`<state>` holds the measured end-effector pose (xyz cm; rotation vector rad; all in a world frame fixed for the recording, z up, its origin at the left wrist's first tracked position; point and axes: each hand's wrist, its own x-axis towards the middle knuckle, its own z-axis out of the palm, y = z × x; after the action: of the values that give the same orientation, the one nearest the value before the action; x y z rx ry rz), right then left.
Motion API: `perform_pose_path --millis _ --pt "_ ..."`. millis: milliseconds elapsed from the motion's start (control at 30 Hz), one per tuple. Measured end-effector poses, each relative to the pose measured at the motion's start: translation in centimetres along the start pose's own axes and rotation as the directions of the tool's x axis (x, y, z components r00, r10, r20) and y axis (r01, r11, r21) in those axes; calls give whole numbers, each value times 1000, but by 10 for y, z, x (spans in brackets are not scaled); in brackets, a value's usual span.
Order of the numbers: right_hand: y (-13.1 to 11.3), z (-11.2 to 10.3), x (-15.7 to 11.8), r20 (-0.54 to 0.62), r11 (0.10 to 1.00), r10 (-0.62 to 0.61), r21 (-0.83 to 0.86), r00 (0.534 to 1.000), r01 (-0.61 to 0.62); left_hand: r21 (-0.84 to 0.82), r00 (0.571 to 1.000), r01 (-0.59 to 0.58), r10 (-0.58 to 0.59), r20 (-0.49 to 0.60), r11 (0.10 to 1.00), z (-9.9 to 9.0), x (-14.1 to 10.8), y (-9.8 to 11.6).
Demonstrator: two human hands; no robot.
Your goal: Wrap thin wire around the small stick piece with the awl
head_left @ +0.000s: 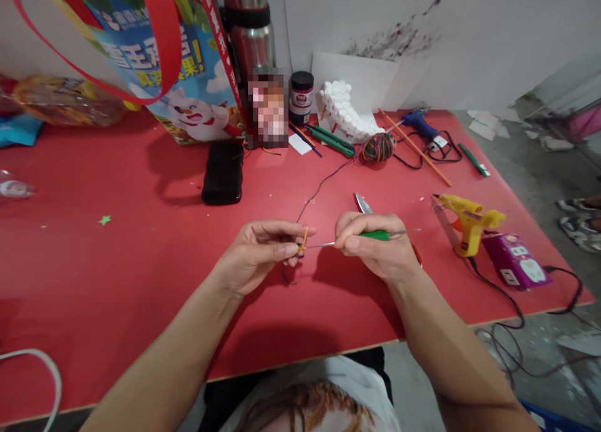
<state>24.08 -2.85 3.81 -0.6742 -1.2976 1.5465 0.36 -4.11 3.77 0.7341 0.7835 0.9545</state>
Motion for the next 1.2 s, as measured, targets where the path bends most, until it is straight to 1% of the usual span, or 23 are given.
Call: perform_pose_path --millis 67,133,233,300,367,433,533,600,667,833,900,1100,1200 --pt "1 -1 0 31 998 38 48 999 -39 18 1000 -10 10 5 1000 0 0 -1" --pt "5 1 0 75 987 78 133 994 -87 49 1000 -27 27 6 998 3 0 -3" --pt "13 11 0 113 946 114 291 987 -143 83 996 -83 86 -33 993 11 0 -9" --pt "19 20 -1 79 915 124 377 989 -144 58 983 -162 166 -82 985 17 0 -14" --pt "23 29 -1 10 890 146 435 989 -136 31 961 -225 227 -156 974 22 1 -17" --pt "25 35 0 -48 874 180 466 982 -137 18 946 -254 252 -204 967 23 1 -18" --pt "28 39 2 -111 865 222 481 969 -143 0 938 -268 261 -228 963 23 2 -18" --pt "30 40 2 -145 876 224 464 964 -134 -22 935 -274 261 -240 962 24 2 -17" --pt "31 40 1 -170 902 196 417 966 -110 -46 937 -265 245 -250 963 25 2 -17" --pt "30 39 -2 -227 975 63 220 972 -11 -82 952 -191 164 -258 978 27 3 -17" --pt "29 37 -4 -217 985 46 172 975 -8 -93 957 -173 145 -252 981 28 3 -17" --pt "27 35 -6 -184 997 65 52 981 -56 -116 962 -166 135 -236 979 26 3 -15" --pt "22 35 -7 -175 996 22 -82 984 -36 -105 967 -157 132 -218 982 24 3 -14"
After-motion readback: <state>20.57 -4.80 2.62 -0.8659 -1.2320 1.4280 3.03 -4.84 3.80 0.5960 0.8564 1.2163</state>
